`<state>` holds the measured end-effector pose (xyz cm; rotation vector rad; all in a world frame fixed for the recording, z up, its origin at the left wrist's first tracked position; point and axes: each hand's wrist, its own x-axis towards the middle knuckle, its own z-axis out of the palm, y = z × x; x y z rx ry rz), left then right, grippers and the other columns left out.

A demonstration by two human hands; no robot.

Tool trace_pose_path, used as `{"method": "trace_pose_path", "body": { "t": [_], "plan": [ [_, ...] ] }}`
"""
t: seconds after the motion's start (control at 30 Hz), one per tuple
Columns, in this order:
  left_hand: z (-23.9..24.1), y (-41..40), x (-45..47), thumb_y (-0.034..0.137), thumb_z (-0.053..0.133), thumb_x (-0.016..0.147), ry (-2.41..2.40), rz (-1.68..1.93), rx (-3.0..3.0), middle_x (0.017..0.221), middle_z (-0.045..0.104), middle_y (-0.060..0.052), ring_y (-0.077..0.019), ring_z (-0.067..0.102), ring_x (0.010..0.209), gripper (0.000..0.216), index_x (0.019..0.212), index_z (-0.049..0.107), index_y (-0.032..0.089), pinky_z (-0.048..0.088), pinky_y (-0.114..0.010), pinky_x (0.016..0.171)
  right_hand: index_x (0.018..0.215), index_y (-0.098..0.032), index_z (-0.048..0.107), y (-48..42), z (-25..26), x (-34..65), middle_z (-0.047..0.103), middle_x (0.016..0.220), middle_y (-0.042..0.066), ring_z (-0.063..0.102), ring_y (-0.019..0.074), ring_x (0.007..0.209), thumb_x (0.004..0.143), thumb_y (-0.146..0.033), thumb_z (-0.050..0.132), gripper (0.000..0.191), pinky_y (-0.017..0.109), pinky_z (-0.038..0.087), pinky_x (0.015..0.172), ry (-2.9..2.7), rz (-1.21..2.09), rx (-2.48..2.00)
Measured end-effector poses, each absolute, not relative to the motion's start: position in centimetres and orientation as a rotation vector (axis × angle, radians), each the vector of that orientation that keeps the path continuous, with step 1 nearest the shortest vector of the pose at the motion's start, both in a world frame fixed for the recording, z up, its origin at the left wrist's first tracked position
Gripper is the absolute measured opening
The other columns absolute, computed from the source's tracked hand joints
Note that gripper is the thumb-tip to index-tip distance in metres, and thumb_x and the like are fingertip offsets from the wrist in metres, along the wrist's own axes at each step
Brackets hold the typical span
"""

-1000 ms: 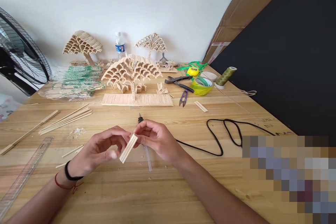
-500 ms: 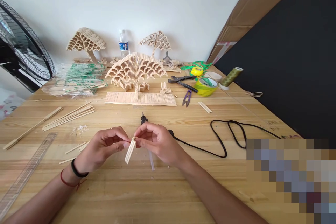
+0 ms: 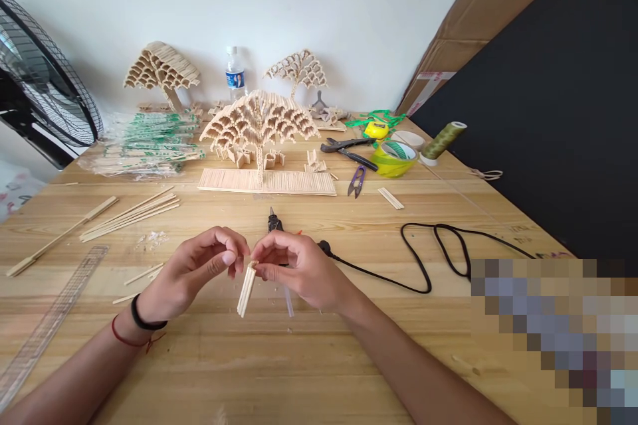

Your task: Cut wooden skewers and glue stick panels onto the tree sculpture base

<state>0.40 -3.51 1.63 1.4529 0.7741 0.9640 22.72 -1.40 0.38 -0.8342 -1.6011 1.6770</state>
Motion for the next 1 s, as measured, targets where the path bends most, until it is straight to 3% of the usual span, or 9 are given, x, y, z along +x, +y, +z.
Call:
{"method": "trace_pose_path", "body": {
  "t": [0.1, 0.33, 0.43, 0.67, 0.83, 1.0],
  "plan": [
    [1.6, -3.37, 0.35, 0.033, 0.061, 0.1, 0.691, 1.016, 1.361, 0.099, 0.072, -0.008, -0.0139, 0.064, 0.079, 0.018, 0.093, 0.062, 0.017, 0.052, -0.029, 0.071, 0.095, -0.019, 0.071, -1.36, 0.14, 22.75, 0.073, 0.091, 0.003, 0.069, 0.0157, 0.085, 0.084, -0.039, 0.081, 0.025, 0.03, 0.054, 0.079, -1.574, 1.694, -0.829],
    [1.7, -3.33, 0.23, 0.026, 0.073, 0.092, 0.774, 1.029, 1.294, 0.076, 0.072, -0.003, -0.0105, 0.064, 0.065, 0.013, 0.086, 0.069, 0.014, 0.053, -0.024, 0.066, 0.097, -0.02, 0.074, -1.2, -0.04, 22.82, 0.072, 0.09, 0.003, 0.066, 0.0142, 0.08, 0.086, -0.037, 0.08, 0.021, 0.028, 0.054, 0.077, -1.524, 1.692, -0.81],
    [1.37, -3.22, 0.19, 0.023, 0.079, 0.086, 0.814, 1.031, 1.345, 0.075, 0.07, -0.003, -0.0106, 0.063, 0.066, 0.01, 0.085, 0.075, 0.014, 0.053, -0.023, 0.065, 0.095, -0.02, 0.074, -1.11, 0.18, 22.85, 0.071, 0.089, 0.003, 0.067, 0.0146, 0.08, 0.087, -0.034, 0.079, 0.017, 0.029, 0.055, 0.078, -1.499, 1.685, -0.767],
    [1.13, -3.17, 0.04, 0.022, 0.068, 0.094, 0.929, 0.924, 1.738, 0.085, 0.071, -0.005, -0.0129, 0.063, 0.077, 0.012, 0.094, 0.079, 0.018, 0.05, -0.025, 0.073, 0.095, -0.022, 0.074, -0.88, 0.02, 22.98, 0.067, 0.089, 0.002, 0.065, 0.014, 0.078, 0.088, -0.031, 0.079, 0.013, 0.029, 0.054, 0.076, -1.419, 1.653, -0.741],
    [1.09, -2.92, -0.12, 0.024, 0.058, 0.099, 1.129, 0.886, 1.959, 0.081, 0.069, -0.002, -0.0117, 0.059, 0.073, 0.017, 0.088, 0.068, 0.016, 0.045, -0.024, 0.068, 0.105, -0.024, 0.075, -0.59, -0.37, 23.16, 0.066, 0.086, 0.001, 0.063, 0.0144, 0.074, 0.088, -0.036, 0.079, 0.021, 0.03, 0.052, 0.073, -1.271, 1.648, -0.75],
    [0.79, -2.59, -0.33, 0.029, 0.064, 0.096, 1.196, 0.938, 1.85, 0.075, 0.07, -0.002, -0.0119, 0.058, 0.067, 0.018, 0.084, 0.07, 0.016, 0.045, -0.023, 0.062, 0.103, -0.026, 0.071, -0.4, 0.49, 23.16, 0.065, 0.088, 0.0, 0.058, 0.0142, 0.07, 0.075, -0.038, 0.089, 0.036, 0.031, 0.05, 0.066, -1.103, 1.763, -0.716]
  ]
}}
